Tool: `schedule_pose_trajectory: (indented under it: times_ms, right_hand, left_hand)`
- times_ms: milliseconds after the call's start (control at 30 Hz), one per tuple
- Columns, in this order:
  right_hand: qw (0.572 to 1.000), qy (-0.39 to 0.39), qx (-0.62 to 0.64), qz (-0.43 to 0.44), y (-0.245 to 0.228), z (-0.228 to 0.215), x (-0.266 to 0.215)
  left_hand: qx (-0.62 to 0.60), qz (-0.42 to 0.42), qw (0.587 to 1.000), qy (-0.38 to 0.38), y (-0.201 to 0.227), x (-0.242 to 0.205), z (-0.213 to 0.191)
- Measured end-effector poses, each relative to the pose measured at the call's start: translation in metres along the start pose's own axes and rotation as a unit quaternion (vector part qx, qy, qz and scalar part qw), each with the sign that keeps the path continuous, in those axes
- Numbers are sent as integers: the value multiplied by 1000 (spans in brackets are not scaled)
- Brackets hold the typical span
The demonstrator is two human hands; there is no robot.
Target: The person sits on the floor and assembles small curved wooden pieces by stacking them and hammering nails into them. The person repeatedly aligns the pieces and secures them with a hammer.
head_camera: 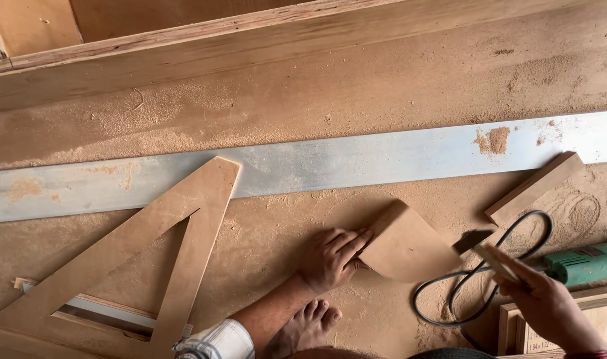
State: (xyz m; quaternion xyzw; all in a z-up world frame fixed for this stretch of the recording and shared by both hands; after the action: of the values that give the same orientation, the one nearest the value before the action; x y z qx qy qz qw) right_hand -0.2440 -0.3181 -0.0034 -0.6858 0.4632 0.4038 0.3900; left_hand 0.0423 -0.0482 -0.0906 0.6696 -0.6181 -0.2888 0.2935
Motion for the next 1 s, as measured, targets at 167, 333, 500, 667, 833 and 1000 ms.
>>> schedule_pose_trajectory:
  times_ms: [167,333,500,667,833,1000]
  right_hand:
    - [962,103,225,-111,22,11,0]
    - [668,-100,641,-365,127,49,81]
    - [900,31,427,-84,21,101,-13]
    - [899,125,420,-25,-50,131,-25]
    - [823,197,532,-29,-61,139,-26]
    - [841,141,522,14,-61,177,-26]
  left_hand:
    - [0,1,1000,15,6,4,-12]
    - [10,0,1000,16,-6,0,17]
    - [-3,15,1000,15,-2,3,5]
    - [-5,31,999,-11,15,12,-28]
    - [-43,16,998,-42,31,24,-33]
    - [59,-26,997,-52,54,67,-22]
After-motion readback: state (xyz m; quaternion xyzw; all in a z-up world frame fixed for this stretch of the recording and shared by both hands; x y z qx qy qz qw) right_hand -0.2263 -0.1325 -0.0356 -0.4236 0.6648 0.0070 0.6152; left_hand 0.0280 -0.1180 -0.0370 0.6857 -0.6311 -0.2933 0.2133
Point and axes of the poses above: each hand's wrist, its own x-axis towards the middle knuckle, its own z-axis out of the palm, y = z × x, the point moved 4 cm from there along x, towards the middle knuckle, and after that the axes turned 14 degrees about -y, right-handed, at the moved point
